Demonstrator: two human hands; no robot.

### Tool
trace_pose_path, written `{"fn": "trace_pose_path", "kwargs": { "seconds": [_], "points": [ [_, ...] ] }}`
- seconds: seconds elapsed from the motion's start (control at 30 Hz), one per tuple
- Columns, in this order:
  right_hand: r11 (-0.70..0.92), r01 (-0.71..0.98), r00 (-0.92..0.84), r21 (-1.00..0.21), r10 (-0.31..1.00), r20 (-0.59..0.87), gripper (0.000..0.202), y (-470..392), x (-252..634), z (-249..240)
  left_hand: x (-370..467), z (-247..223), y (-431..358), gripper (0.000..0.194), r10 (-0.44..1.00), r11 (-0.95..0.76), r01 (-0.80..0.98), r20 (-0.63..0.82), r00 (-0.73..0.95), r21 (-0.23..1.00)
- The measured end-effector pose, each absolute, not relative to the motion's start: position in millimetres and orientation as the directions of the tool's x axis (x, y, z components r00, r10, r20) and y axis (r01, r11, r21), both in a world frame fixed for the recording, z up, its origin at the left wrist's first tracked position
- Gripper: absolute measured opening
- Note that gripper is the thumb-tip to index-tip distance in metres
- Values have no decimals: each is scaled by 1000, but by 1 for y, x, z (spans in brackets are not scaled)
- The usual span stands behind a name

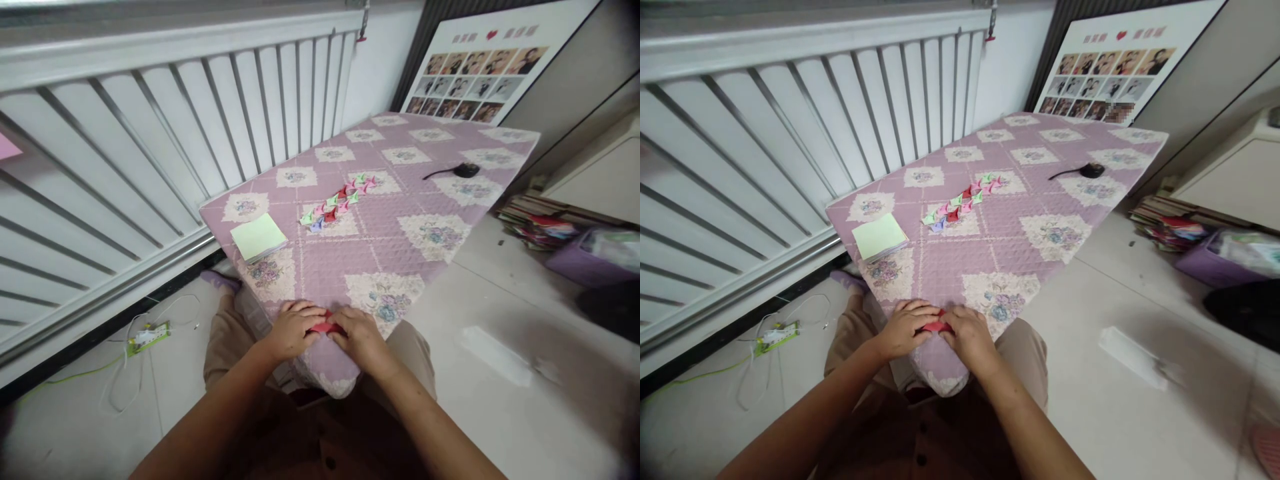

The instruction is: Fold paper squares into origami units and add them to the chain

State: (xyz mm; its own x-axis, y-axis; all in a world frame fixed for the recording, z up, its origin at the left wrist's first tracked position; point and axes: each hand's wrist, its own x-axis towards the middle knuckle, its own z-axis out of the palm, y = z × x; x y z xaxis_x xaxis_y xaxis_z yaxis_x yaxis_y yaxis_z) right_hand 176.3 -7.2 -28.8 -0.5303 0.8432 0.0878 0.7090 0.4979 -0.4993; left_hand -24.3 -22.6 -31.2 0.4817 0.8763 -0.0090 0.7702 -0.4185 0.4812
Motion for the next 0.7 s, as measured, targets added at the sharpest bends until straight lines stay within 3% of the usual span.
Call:
{"fn": "trace_pose_path", "kwargs": {
  "seconds": [0.47, 0.57, 0.7],
  "points": [
    [524, 694, -550, -494, 828, 105, 10, -4, 174, -31, -24, -35, -24, 28, 884, -430, 763, 54, 464, 483],
    [551, 724, -558, -414, 822, 118, 9, -5, 173, -31, -21, -36, -25, 27, 894, -421, 760, 87, 439, 495],
    [604, 765, -584, -222, 797, 158, 18, -10, 170, -32, -14, -38, -24, 23, 921, -380, 773, 129, 368, 508]
  ]
}}
